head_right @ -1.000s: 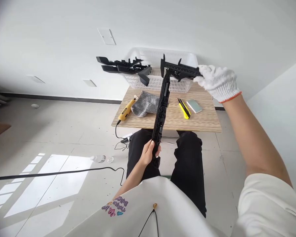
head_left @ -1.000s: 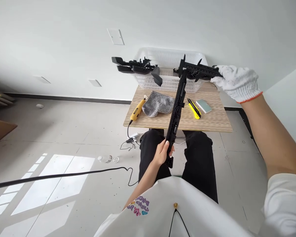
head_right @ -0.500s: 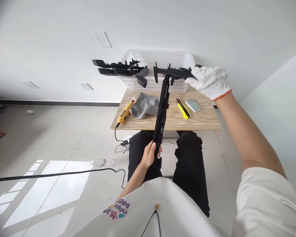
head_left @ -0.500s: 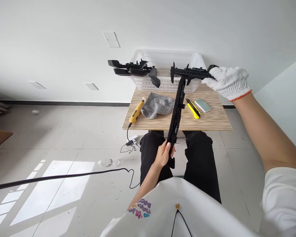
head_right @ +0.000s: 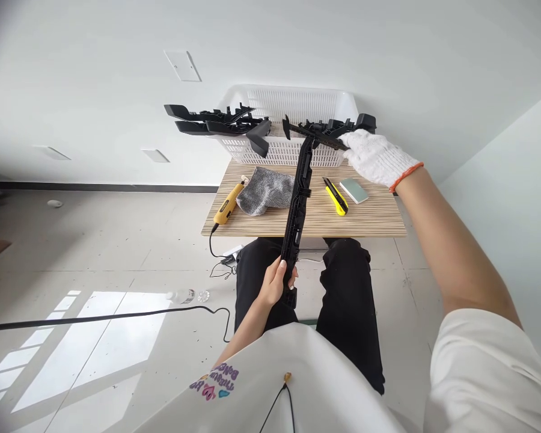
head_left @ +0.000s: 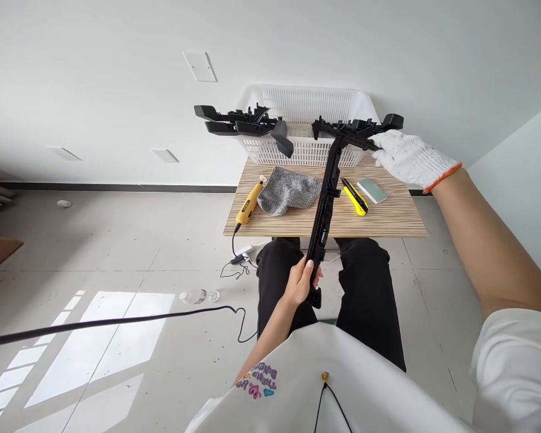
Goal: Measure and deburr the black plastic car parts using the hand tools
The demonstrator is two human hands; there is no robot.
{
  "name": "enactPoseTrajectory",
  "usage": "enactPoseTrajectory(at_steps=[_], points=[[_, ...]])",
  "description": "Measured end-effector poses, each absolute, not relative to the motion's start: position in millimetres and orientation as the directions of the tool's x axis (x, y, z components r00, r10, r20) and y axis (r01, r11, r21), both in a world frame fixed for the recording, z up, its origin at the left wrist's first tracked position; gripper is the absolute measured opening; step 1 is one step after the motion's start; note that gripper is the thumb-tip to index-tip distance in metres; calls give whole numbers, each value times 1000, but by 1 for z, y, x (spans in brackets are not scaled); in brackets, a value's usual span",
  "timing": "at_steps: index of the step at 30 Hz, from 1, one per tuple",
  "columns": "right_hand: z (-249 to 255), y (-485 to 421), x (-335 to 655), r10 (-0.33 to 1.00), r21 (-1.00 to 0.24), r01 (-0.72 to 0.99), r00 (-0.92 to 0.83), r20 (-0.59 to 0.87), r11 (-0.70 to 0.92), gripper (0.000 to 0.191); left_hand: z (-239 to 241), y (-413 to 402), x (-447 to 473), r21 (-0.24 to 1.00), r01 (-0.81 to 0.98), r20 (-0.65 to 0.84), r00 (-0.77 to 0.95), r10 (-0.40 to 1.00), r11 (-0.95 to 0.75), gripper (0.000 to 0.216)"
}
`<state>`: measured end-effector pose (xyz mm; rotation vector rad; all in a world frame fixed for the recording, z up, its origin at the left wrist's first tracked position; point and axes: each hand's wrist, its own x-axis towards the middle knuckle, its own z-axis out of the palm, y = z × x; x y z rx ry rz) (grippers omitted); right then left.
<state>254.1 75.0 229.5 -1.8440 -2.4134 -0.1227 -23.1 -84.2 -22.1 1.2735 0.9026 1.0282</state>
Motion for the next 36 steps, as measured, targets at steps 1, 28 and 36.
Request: enactPoseTrajectory(at_steps=[1,28,36], points=[[232,73,252,961,-53,966,-243,131,251,47,-22,-84,-23,995,-100,18,307,952,14,54],[237,75,241,982,166,985,-65,176,35,58,-24,-82,-21,993,-121,28,298,954,9,53],[232,81,249,991,65,997,-59,121,51,56,-19,-84,-22,994,-105,39,314,949,-6,52]])
